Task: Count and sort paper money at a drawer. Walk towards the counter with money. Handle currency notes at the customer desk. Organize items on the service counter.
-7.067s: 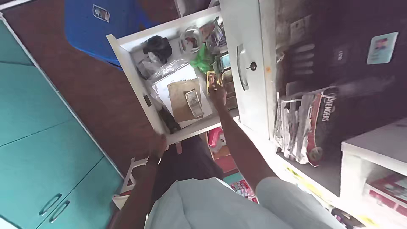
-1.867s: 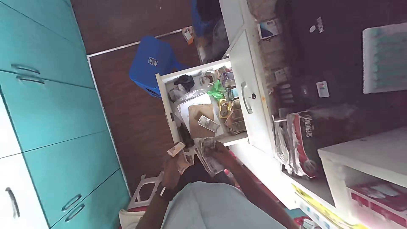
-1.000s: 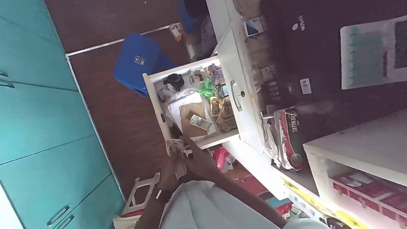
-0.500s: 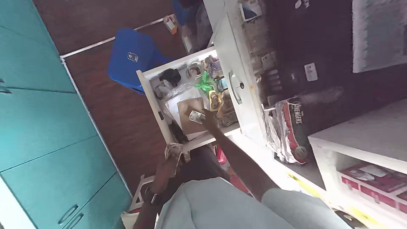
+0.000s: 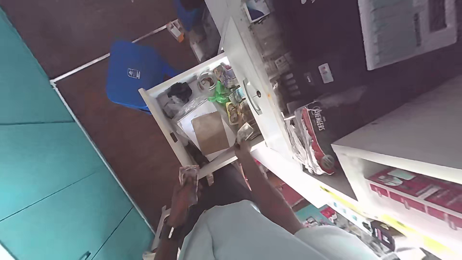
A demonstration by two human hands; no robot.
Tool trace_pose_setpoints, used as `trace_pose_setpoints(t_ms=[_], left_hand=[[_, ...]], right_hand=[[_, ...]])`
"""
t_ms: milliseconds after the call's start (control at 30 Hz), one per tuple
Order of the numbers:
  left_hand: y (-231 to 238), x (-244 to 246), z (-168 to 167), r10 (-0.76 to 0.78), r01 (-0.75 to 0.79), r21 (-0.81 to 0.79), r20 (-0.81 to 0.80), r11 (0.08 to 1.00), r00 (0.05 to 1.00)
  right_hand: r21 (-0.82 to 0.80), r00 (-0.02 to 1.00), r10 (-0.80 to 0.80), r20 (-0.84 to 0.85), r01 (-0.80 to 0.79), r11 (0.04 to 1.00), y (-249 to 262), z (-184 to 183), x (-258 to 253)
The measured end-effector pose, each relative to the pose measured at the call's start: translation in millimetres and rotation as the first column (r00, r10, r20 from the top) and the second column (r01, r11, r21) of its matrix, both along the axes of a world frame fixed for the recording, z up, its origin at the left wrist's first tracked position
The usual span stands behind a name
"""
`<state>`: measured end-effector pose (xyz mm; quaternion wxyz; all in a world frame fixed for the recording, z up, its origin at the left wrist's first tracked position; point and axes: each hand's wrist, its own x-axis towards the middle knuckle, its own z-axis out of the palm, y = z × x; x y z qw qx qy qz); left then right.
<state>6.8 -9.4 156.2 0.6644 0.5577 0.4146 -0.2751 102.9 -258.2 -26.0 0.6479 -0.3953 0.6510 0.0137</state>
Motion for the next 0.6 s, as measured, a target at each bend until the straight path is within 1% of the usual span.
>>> trace_pose_setpoints(t_ms=[67,133,233,300,333,367,433,467,533,567,600], left_hand=[[0,2,0,0.021,-0.021,0.025,0.016,0.999,1.000],[2,1,-4,0.067,-0.068,0.075,0.016,0.995,0.998],[7,0,-17,0.159,-0.157,0.192,0.005,0.969,0.987],[13,-10,-42,0.225,-0.216,0.248,-0.009,0.944,0.974],[18,-17,-60,0.234,-0.220,0.266,-0.021,0.938,0.972],[23,-24,-78,0.208,-0.193,0.274,-0.028,0.942,0.978],[31,-36,-112,0.117,-0.099,0.243,-0.063,0.965,0.991],[31,-38,-121,0.074,-0.051,0.222,-0.094,0.974,0.993],[28,-40,-128,0.040,-0.019,0.188,-0.105,0.982,0.994],[31,-46,-135,-0.007,0.024,0.181,-0.095,0.983,0.995],[34,-53,-148,-0.046,0.058,0.202,-0.064,0.978,0.997]], right_hand=[[-0.049,0.994,-0.106,-0.026,0.105,0.993,-16,-6,11],[-0.077,0.990,-0.143,-0.002,0.142,0.987,-27,-13,19],[-0.010,0.974,-0.221,0.046,0.222,0.975,-19,-8,21],[0.049,0.976,-0.203,0.082,0.199,0.979,-2,4,11],[0.056,0.983,-0.160,0.085,0.156,0.986,8,9,6],[0.046,0.993,-0.085,0.079,0.081,0.996,15,15,2],[0.041,0.989,0.107,0.102,-0.111,0.993,19,33,-1],[-0.008,0.971,0.209,0.120,-0.210,0.978,18,42,2],[-0.191,0.901,0.406,0.151,-0.376,0.907,9,57,10],[-0.300,0.847,0.510,0.152,-0.452,0.840,2,64,16],[-0.422,0.787,0.606,0.117,-0.513,0.748,-5,73,24]])
